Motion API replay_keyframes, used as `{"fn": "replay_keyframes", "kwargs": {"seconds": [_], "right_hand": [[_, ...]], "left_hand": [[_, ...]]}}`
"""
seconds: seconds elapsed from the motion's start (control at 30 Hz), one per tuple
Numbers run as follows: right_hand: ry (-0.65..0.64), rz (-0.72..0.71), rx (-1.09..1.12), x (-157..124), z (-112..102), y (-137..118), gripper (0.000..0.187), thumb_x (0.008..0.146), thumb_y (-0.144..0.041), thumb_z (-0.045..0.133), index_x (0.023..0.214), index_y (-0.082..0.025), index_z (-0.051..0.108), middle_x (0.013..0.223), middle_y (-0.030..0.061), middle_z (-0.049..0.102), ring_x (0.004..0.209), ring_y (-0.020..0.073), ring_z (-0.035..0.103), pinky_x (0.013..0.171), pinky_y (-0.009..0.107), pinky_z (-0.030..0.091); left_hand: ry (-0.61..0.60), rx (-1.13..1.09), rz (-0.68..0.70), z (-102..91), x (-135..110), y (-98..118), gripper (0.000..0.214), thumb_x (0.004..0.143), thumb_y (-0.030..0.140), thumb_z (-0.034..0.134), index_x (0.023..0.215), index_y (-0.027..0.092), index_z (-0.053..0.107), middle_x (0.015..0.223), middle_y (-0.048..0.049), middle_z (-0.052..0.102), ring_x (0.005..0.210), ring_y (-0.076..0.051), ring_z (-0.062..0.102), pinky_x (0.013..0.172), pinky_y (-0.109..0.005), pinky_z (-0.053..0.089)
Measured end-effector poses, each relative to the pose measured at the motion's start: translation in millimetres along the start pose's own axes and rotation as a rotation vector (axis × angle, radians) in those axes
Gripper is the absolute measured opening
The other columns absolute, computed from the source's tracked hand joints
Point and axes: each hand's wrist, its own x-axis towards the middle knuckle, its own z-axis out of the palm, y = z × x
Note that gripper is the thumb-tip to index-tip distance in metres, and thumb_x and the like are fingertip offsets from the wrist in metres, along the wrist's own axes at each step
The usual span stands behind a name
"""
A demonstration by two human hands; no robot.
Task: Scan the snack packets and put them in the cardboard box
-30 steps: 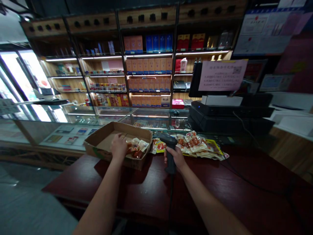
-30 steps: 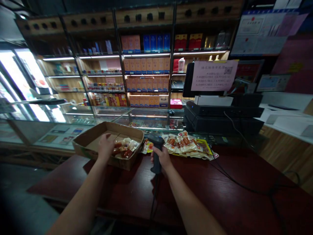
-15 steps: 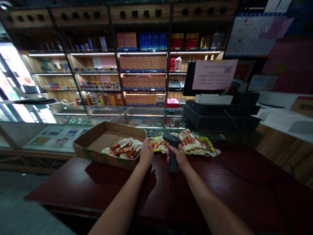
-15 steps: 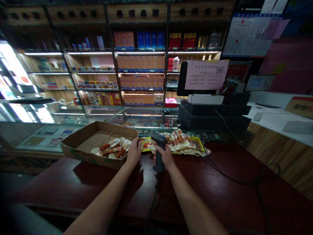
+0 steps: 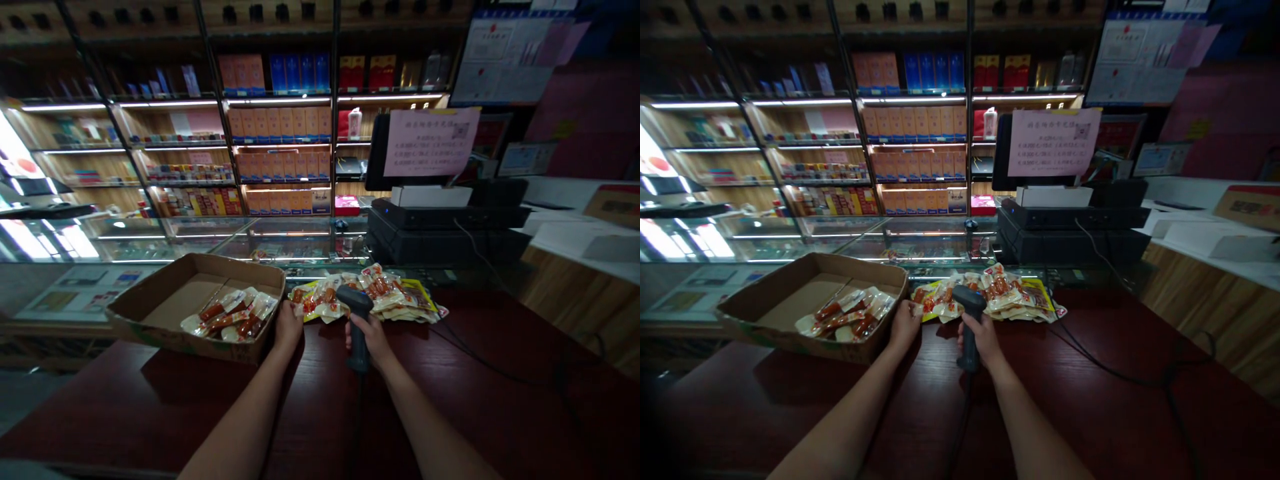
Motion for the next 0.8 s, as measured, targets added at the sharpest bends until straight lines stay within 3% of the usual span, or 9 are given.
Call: {"fn": "replay_keyframes", "kwargs": {"seconds": [0.13,0.2,0.37,0.5,0.6,0.7,0.8], "right_hand": [[-0.005,0.005,-0.007,-0.6,1.2,1.6,0.034,0.061,-0.045,0.068,0.065,-0.014,0.055,0.045,-0.002,0.057,0.033,0.0108,0.051,0.033,0.022,0.043],[-0.011,-0.001,-0.011,-0.9,0.9,3.0,0.034,0.061,-0.045,0.068,0.066,-0.014,0.055,0.046,-0.0021,0.057,0.033,0.0108,0.051,0.033,0.022,0.043],[-0.009,-0.018,-0.01,-1.1,-0.6,6.7,0.033,0.062,-0.044,0.069,0.069,-0.015,0.055,0.048,-0.0024,0.058,0.034,0.0112,0.052,0.033,0.022,0.043],[-0.036,-0.028,0.009,-2.9,-1.6,7.3,0.033,0.063,-0.044,0.068,0.07,-0.015,0.055,0.05,-0.0018,0.059,0.034,0.011,0.052,0.034,0.023,0.045],[-0.04,-0.052,0.037,-6.1,-1.6,4.4,0.033,0.063,-0.043,0.069,0.075,-0.015,0.056,0.051,-0.0023,0.06,0.036,0.0112,0.053,0.035,0.023,0.046],[-0.051,-0.063,0.06,-9.4,-1.0,0.1,0.033,0.062,-0.041,0.069,0.078,-0.015,0.055,0.052,-0.0029,0.06,0.037,0.0109,0.053,0.036,0.023,0.046],[-0.068,-0.068,0.064,-11.3,-0.6,-2.4,0.034,0.062,-0.041,0.069,0.08,-0.015,0.056,0.053,-0.0027,0.06,0.037,0.0108,0.053,0.037,0.023,0.046]], "left_hand": [[0.073,-0.185,0.112,4.1,2.1,-4.2,0.033,0.069,0.022,0.059,0.101,0.016,0.052,0.097,-0.0086,0.06,0.09,-0.02,0.058,0.081,-0.033,0.045],[0.111,-0.239,0.176,4.6,2.2,-5.1,0.032,0.066,0.023,0.062,0.096,0.016,0.056,0.1,-0.0093,0.06,0.097,-0.022,0.056,0.087,-0.035,0.043],[0.14,-0.406,0.165,-1.1,-3.3,-1.9,0.029,0.073,0.03,0.058,0.099,0.017,0.056,0.093,-0.0073,0.061,0.088,-0.02,0.058,0.083,-0.036,0.045],[0.236,-0.374,0.394,-8.7,-10.3,6.2,0.023,0.074,0.022,0.056,0.097,0.019,0.054,0.102,-0.0081,0.058,0.1,-0.02,0.054,0.092,-0.037,0.041],[0.236,-0.347,0.537,-12.6,-15.5,13.3,0.02,0.077,0.016,0.05,0.097,0.02,0.053,0.102,-0.0082,0.058,0.102,-0.02,0.052,0.094,-0.038,0.04],[0.235,-0.352,0.561,-13.4,-19.4,18.7,0.021,0.077,0.015,0.049,0.097,0.019,0.053,0.1,-0.0087,0.056,0.1,-0.019,0.052,0.092,-0.037,0.042],[0.244,-0.406,0.491,-10.9,-20.9,21.1,0.02,0.075,0.018,0.055,0.095,0.018,0.055,0.104,-0.0097,0.055,0.103,-0.02,0.051,0.094,-0.038,0.04]]}}
